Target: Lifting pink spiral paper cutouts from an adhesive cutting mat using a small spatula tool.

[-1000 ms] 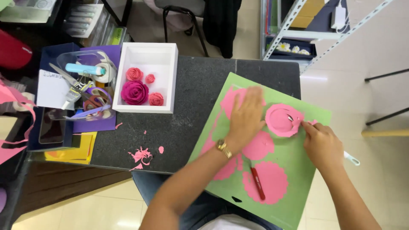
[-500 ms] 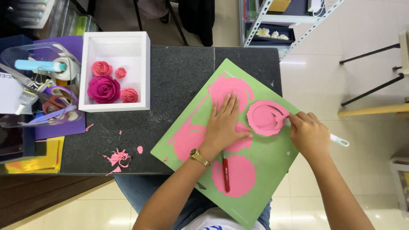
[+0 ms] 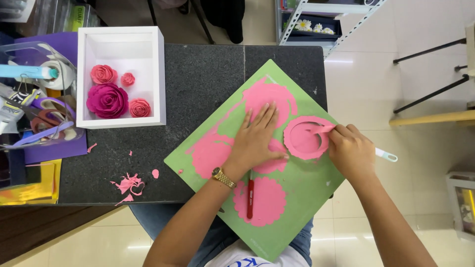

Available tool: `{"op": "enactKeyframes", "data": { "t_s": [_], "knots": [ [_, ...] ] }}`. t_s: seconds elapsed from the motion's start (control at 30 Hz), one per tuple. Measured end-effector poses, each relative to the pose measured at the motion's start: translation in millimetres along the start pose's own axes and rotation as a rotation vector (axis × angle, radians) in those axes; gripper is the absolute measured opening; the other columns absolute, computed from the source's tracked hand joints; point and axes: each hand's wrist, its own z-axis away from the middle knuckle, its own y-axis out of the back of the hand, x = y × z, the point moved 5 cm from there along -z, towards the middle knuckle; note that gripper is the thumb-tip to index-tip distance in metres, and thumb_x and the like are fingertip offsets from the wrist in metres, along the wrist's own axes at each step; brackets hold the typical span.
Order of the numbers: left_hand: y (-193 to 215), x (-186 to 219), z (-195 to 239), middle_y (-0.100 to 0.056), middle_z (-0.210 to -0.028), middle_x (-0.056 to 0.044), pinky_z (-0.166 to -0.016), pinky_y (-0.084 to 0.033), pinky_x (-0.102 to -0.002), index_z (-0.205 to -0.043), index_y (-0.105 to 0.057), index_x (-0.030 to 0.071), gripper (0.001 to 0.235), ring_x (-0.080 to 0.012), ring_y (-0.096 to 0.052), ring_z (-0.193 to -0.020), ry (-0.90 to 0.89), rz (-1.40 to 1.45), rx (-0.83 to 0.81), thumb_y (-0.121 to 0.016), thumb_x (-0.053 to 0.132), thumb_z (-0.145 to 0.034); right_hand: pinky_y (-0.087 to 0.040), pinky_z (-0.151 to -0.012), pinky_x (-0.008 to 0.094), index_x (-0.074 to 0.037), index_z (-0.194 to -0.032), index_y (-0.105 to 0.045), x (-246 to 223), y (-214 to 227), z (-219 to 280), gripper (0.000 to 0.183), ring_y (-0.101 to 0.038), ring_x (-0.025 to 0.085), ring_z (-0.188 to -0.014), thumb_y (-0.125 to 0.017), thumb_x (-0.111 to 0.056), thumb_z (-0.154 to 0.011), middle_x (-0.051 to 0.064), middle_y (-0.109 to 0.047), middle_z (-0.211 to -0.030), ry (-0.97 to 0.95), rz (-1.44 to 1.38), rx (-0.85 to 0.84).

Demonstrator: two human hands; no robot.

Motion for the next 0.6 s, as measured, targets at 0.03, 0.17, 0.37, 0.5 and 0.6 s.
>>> {"op": "enactKeyframes", "data": {
  "t_s": [0.03, 0.17, 0.37, 0.5, 0.6],
  "knots": [
    [0.1, -1.3, -0.9, -0.025, -0.169, -0.017, -0.127, -0.007, -0.061, -0.159, -0.029, 0.001, 0.126, -0.0312, -0.020, -0.158, -0.019, -0.003, -0.002, -0.079, 0.071, -0.067, -0.049, -0.069, 0.017, -0.027, -0.079, -0.068, -0.5, -0.8, -2.8, 0.017, -0.063, 0.009, -0.082, -0.069, -0.016, -0.093, -0.014, -0.059, -0.078, 0.002, -0.022, 0.002],
    [-12.5, -18.2, -12.1, -0.027, -0.170, -0.012, -0.128, -0.008, -0.059, -0.160, -0.030, 0.006, 0.135, -0.0264, -0.020, -0.159, -0.077, -0.055, -0.015, -0.074, 0.084, -0.059, -0.053, -0.071, 0.022, -0.024, -0.078, -0.068, 10.7, 10.8, -4.7, 0.018, -0.065, 0.013, -0.084, -0.070, -0.015, -0.093, -0.012, -0.064, -0.081, 0.035, -0.138, -0.048],
    [-7.4, -19.2, -25.5, -0.027, -0.171, -0.007, -0.129, -0.006, -0.057, -0.163, -0.025, 0.012, 0.137, -0.0235, -0.021, -0.159, -0.183, -0.080, -0.130, -0.076, 0.084, -0.059, -0.052, -0.071, 0.021, -0.021, -0.073, -0.066, 10.5, -5.7, 0.6, 0.020, -0.064, 0.012, -0.083, -0.069, -0.009, -0.089, -0.013, -0.063, -0.079, 0.123, -0.190, -0.066],
    [-6.9, -13.8, -28.9, -0.031, -0.169, -0.005, -0.130, -0.007, -0.054, -0.163, -0.026, 0.014, 0.138, -0.0208, -0.022, -0.159, -0.234, -0.109, -0.157, -0.071, 0.090, -0.056, -0.052, -0.068, 0.023, -0.018, -0.071, -0.064, 8.8, -7.1, 0.0, 0.022, -0.063, 0.015, -0.082, -0.067, -0.004, -0.088, -0.011, -0.063, -0.079, 0.171, -0.276, -0.058],
    [-9.7, -6.3, -31.6, -0.034, -0.168, -0.005, -0.130, -0.009, -0.053, -0.162, -0.029, 0.014, 0.136, -0.0202, -0.025, -0.158, -0.288, -0.110, -0.165, -0.069, 0.091, -0.057, -0.050, -0.067, 0.024, -0.017, -0.068, -0.062, 10.7, 5.1, -0.1, 0.024, -0.062, 0.015, -0.081, -0.067, -0.002, -0.086, -0.011, -0.062, -0.077, 0.199, -0.316, -0.088]
  ]
}}
